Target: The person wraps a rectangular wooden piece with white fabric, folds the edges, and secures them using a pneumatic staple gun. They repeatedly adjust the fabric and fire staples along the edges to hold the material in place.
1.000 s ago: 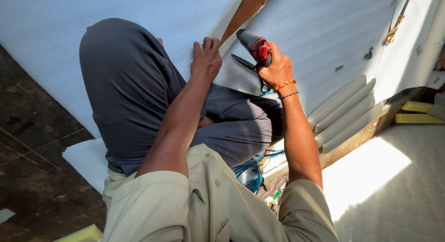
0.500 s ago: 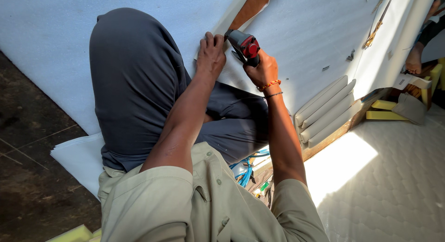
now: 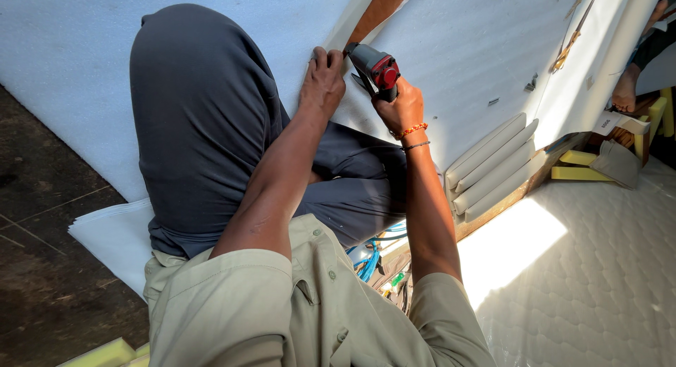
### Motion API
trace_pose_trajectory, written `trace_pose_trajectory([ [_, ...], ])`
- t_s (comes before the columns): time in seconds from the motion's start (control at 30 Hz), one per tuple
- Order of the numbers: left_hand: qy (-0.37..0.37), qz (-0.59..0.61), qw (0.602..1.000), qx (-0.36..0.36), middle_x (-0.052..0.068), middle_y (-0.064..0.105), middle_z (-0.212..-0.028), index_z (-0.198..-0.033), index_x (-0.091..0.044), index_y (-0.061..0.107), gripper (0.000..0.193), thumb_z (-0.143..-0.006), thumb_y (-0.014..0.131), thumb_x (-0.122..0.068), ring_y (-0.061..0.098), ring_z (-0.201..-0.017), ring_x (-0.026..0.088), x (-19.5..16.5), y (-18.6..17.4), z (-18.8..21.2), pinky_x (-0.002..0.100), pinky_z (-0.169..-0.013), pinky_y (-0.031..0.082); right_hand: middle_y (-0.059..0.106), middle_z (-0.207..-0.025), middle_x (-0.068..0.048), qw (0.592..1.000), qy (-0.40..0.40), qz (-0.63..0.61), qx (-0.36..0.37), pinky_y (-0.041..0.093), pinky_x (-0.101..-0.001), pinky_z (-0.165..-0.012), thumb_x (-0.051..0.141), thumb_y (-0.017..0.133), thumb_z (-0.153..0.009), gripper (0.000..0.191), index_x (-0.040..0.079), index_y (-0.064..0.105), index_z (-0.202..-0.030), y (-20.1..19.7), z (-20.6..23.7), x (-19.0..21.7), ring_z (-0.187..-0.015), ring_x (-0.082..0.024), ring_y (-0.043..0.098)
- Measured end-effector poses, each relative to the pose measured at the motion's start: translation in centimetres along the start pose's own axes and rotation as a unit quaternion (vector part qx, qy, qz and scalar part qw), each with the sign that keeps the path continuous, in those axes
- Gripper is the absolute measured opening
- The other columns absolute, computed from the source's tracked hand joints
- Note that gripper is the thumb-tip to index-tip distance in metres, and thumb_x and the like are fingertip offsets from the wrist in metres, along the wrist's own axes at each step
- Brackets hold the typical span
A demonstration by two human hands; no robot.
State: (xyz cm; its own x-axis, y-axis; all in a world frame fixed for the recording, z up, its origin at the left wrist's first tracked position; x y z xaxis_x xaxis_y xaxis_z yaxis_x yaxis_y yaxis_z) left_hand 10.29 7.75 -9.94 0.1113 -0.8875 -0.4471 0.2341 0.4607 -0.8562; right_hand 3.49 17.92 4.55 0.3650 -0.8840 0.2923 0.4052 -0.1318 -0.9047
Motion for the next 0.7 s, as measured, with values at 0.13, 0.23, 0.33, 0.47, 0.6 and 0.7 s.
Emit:
trace_pose_trajectory([
  [0.13,0.009,-0.006,0.999,0.030,0.018,0.037,-0.140,-0.119,0.015,0.066,0.033,-0.088,0.063,0.003,0.037,-0.132,0.044,0.0,-0.2,0.1,0.040,-0.111,0.041,0.070,-0.078,-0.017,1.000,0.006,-0.014,0.002,0.054,-0.0418,-0.067,0.011,0.077,-0.076,0.024,0.007,0.070,-0.099,0.3,0.1,0.3,-0.071,-0.040,0.067],
  [0.23,0.009,-0.013,1.000,0.017,0.017,0.037,-0.140,-0.119,0.015,0.066,0.033,-0.089,0.062,0.002,0.037,-0.132,0.044,0.0,-0.3,0.1,0.039,-0.110,0.042,0.071,-0.078,-0.017,1.000,0.018,-0.011,0.003,0.055,-0.0413,-0.069,0.012,0.076,-0.078,0.022,0.006,0.070,-0.099,0.4,0.0,0.0,-0.072,-0.038,0.069],
  [0.33,0.006,-0.025,0.999,-0.025,0.017,0.039,-0.138,-0.121,0.014,0.066,0.035,-0.089,0.062,0.001,0.038,-0.130,0.043,-0.1,-0.2,0.1,0.039,-0.108,0.043,0.072,-0.078,-0.017,0.999,0.033,-0.012,-0.022,0.057,-0.0408,-0.071,0.015,0.077,-0.081,0.021,0.005,0.069,-0.098,-0.5,0.0,-1.9,-0.074,-0.037,0.072],
  [0.47,0.003,-0.045,0.998,-0.045,0.017,0.042,-0.134,-0.120,0.013,0.067,0.034,-0.090,0.062,-0.001,0.040,-0.128,0.041,-0.1,0.0,0.3,0.038,-0.107,0.044,0.073,-0.090,-0.021,0.992,-0.003,-0.011,-0.126,0.057,-0.0448,-0.073,0.012,0.073,-0.080,0.042,0.003,0.062,-0.120,-4.2,0.5,-7.5,-0.082,-0.043,0.071],
  [0.6,0.010,-0.073,0.993,-0.089,0.016,0.049,-0.128,-0.112,0.008,0.071,0.026,-0.089,0.065,-0.005,0.046,-0.124,0.039,-0.2,-1.3,0.4,0.036,-0.094,0.047,0.073,-0.105,-0.024,0.988,0.091,0.041,-0.118,0.054,-0.0500,-0.083,0.014,0.072,-0.085,0.046,0.005,0.050,-0.124,-5.8,1.0,-15.6,-0.096,-0.047,0.068],
  [0.7,0.002,0.003,0.996,-0.094,0.013,0.055,-0.118,-0.105,0.005,0.074,0.032,-0.087,0.072,-0.022,0.051,-0.116,0.037,-0.2,-3.3,0.3,0.041,-0.083,0.046,0.067,-0.109,-0.030,0.989,0.094,0.071,-0.088,0.051,-0.0539,-0.086,0.017,0.076,-0.085,0.053,0.004,0.047,-0.128,-4.2,1.0,-19.4,-0.100,-0.052,0.063],
])
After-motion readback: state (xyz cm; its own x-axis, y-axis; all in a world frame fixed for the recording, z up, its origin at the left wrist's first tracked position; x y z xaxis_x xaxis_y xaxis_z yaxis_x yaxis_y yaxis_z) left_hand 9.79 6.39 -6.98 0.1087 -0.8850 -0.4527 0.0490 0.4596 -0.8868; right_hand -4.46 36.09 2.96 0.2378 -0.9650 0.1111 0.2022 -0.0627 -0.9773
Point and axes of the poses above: each hand's wrist, its own z-axis away from the middle knuckle, its own y-axis out of the palm, x = y × z, the point moved 4 cm from there along -z, towards the middle knuckle
